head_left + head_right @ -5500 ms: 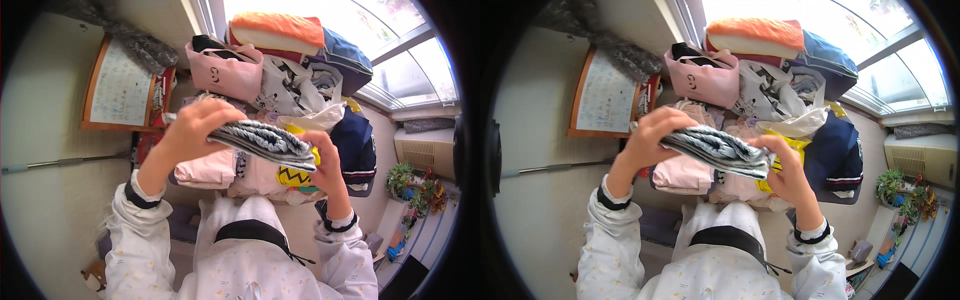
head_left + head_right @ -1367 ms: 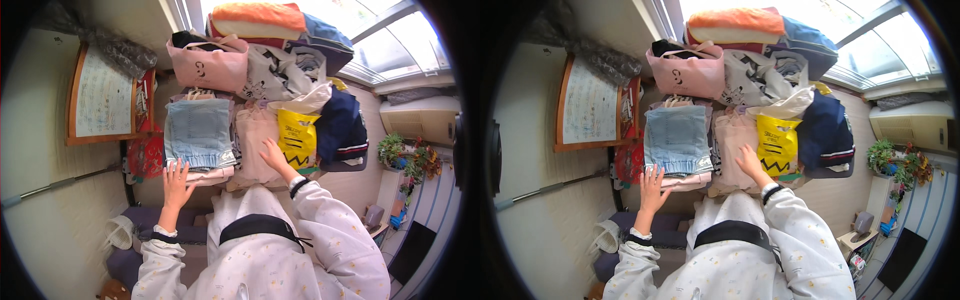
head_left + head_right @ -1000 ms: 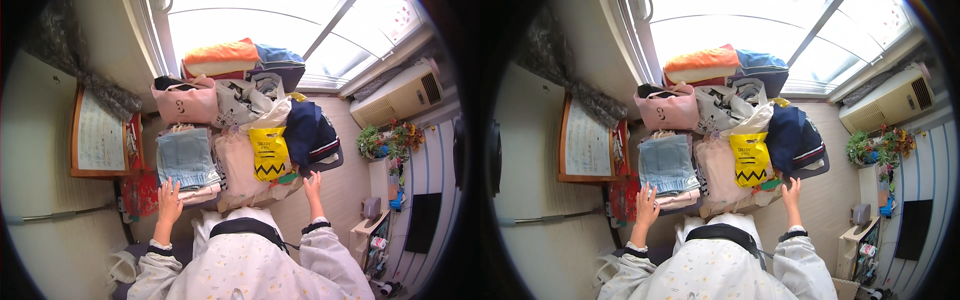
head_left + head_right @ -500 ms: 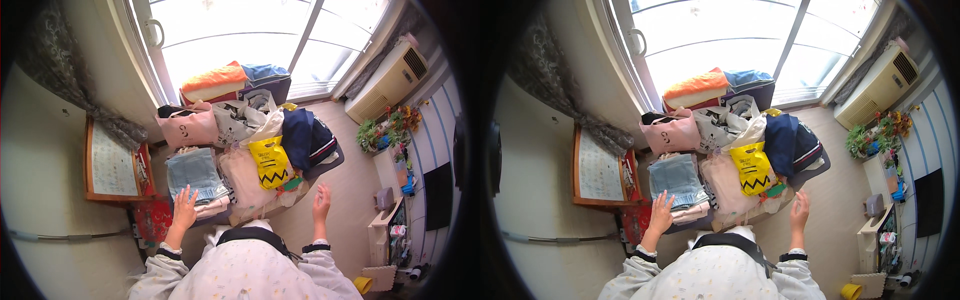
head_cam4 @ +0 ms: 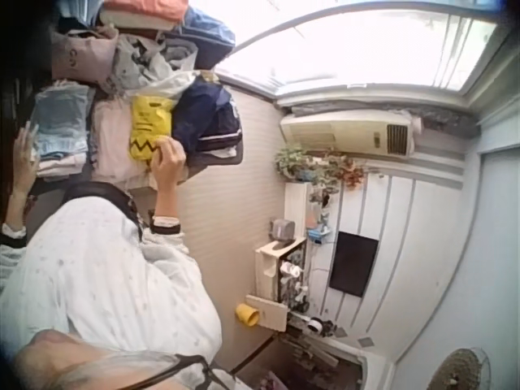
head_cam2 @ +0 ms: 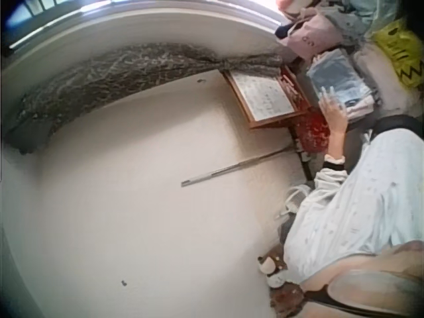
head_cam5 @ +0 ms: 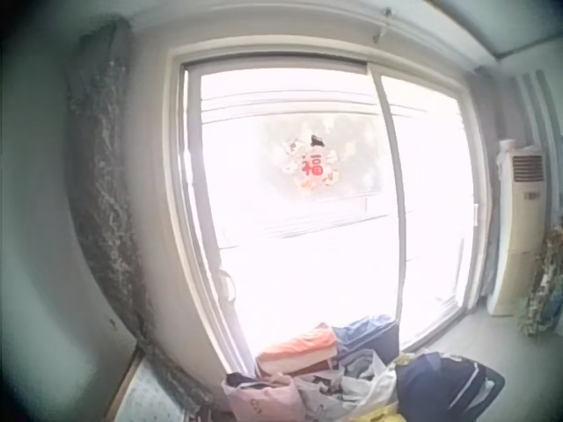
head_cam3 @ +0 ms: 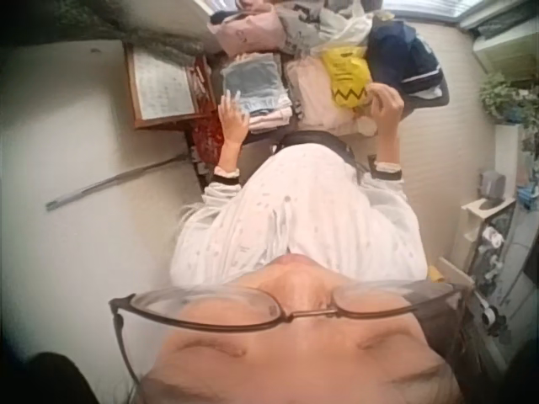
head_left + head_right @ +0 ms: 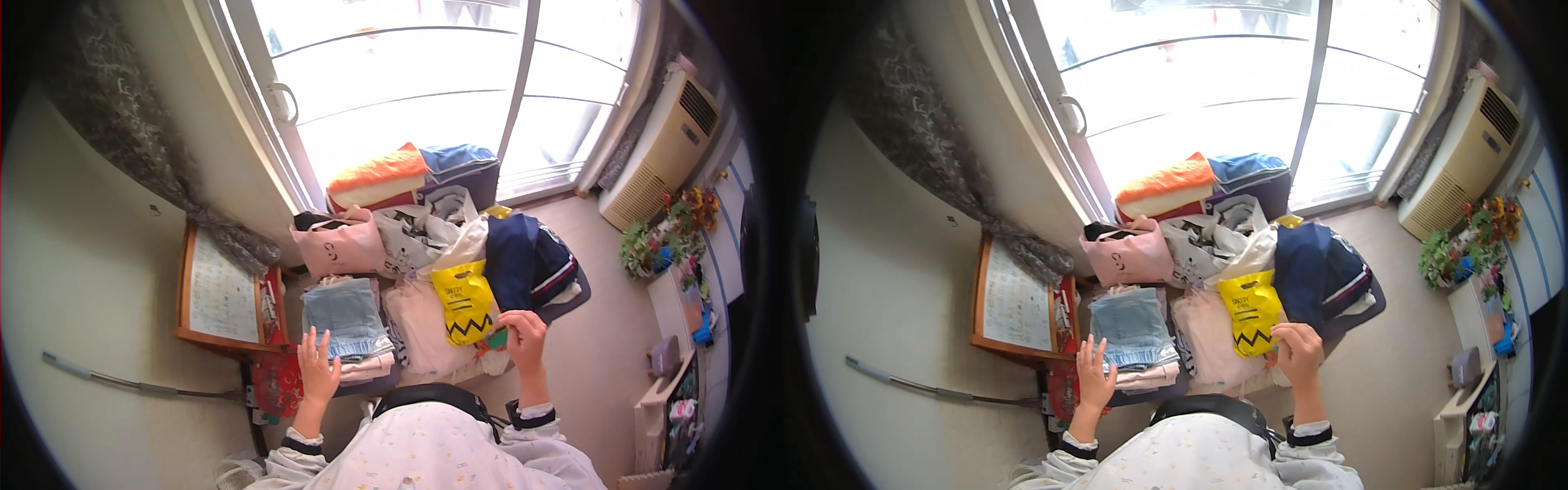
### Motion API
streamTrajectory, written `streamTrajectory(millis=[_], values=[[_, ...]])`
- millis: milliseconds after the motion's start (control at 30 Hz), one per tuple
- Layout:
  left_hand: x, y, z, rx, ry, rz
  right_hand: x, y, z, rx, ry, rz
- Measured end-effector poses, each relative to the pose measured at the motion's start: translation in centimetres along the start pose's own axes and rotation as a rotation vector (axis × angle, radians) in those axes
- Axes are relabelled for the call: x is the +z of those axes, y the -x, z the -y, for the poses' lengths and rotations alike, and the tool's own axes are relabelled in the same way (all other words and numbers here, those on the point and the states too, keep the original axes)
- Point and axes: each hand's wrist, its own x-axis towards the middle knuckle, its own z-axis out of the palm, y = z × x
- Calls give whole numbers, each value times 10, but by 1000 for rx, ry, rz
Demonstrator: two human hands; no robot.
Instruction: The recorder is seen picking up clothes and packing them into a small pink bag.
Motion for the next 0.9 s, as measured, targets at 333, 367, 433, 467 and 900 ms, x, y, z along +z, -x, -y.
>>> streamTrajectory(millis=[333, 367, 433, 467, 900], values=[[0, 23, -56, -84, -62, -14, -6, -34, -39, -160, -173, 72], [3, 26, -61, -109, -58, -26, -7, -34, -45, -171, -196, 95], [6, 30, -70, -147, -79, -24, -5, -38, -56, -161, -233, 111], [8, 33, -76, -151, -71, -8, -4, -40, -61, -149, -255, 116], [12, 59, -149, -248, -98, 135, 27, -68, -68, -22, -719, 414]])
